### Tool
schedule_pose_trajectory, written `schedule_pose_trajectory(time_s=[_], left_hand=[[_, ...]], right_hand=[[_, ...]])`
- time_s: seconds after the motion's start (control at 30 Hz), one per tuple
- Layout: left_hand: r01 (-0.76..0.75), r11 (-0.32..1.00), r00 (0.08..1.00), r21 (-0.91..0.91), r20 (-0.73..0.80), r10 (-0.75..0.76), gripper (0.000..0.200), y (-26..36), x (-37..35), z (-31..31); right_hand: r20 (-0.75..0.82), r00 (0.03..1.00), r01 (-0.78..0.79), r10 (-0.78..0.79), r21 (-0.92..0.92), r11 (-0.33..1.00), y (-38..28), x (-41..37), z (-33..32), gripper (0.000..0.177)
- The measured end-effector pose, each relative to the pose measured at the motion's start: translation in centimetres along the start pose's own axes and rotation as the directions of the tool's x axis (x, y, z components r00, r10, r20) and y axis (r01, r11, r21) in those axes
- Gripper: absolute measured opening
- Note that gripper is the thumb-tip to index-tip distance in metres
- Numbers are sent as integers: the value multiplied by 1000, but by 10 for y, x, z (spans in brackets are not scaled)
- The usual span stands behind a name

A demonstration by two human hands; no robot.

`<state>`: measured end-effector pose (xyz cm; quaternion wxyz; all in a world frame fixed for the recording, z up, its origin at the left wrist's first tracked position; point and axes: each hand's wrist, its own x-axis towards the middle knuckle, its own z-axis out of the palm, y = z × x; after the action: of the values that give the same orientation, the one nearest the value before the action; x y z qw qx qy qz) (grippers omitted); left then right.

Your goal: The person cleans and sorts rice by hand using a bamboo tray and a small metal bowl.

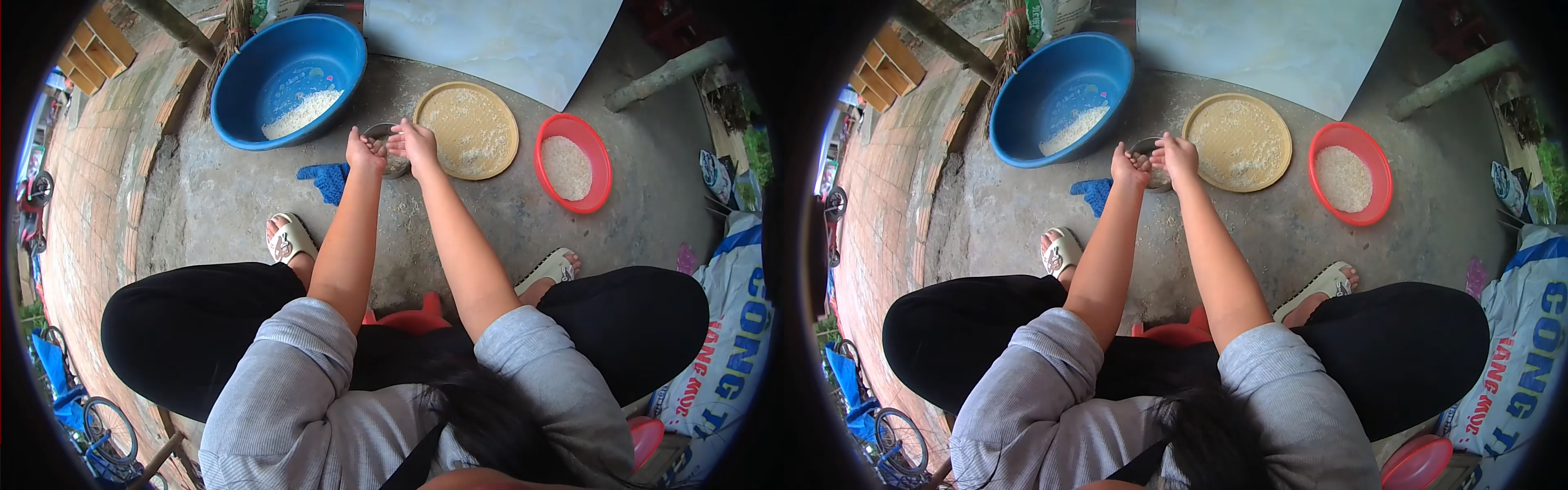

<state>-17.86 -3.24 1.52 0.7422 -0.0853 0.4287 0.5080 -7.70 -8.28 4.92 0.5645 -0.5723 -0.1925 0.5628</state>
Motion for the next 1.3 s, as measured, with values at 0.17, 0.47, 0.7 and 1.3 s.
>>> schedule_pose_trajectory(time_s=[0.17, 0.47, 0.7, 1.3], left_hand=[[-178, 984, 954, -24, 240, 178, 50, -2, -7, 15], [-453, 773, 886, 444, 321, 335, 48, 2, -19, 16], [-555, 618, 826, 557, 452, 336, 44, 5, -20, 20], [-418, -465, 906, 780, 391, -159, 37, 29, -19, 58]], right_hand=[[-36, 986, 109, -162, -596, 796, 41, 19, 10, 50], [-65, 992, 64, -108, -478, 876, 56, 27, 4, 42], [-133, 982, 61, -131, -435, 898, 60, 31, -8, 22], [-414, 693, 336, -590, -538, 773, 31, 21, -35, 15]])
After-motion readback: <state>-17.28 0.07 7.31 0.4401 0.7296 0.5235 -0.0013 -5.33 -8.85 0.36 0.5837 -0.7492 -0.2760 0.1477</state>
